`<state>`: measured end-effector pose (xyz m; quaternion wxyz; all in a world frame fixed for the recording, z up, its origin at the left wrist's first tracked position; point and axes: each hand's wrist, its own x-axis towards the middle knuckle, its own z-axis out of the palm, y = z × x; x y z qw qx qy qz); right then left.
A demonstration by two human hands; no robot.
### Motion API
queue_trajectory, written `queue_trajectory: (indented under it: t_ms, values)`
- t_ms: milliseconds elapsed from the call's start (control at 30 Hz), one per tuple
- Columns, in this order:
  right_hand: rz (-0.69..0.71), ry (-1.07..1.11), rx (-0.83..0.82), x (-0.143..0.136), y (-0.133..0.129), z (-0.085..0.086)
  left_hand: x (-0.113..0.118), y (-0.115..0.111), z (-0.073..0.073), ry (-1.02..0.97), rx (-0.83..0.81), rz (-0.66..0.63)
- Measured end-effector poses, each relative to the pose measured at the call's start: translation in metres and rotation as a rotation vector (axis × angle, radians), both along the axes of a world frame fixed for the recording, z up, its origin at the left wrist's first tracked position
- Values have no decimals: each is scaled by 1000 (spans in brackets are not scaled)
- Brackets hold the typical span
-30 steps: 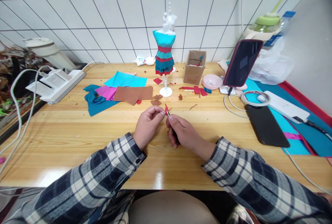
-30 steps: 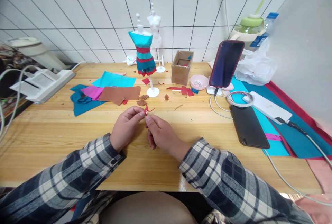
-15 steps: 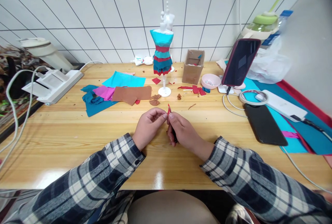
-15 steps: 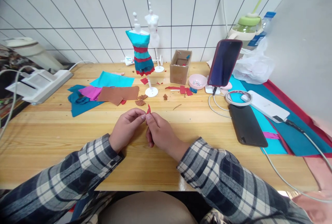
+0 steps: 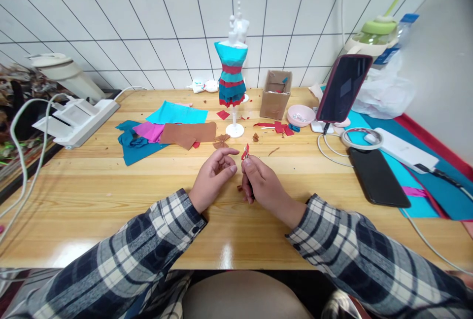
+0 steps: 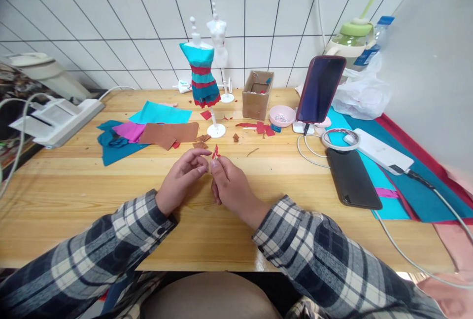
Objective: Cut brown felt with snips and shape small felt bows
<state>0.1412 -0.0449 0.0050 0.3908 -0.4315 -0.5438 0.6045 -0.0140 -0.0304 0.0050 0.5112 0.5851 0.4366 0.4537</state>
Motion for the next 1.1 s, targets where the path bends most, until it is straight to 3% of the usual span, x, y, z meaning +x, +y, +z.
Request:
queue_trajectory:
  t_ms: [367,700,933,1100]
  values:
    - [71,-302,224,5,-1,0,-2,3,0,124,91,176]
    - [99,-440,327,7,1,3,-2,4,4,253,128,194]
    - [93,-461,342,8,3,2,1,4,4,163,20,128]
    - [87,-445,313,6,1,2,4,5,-4,-94,-145,119]
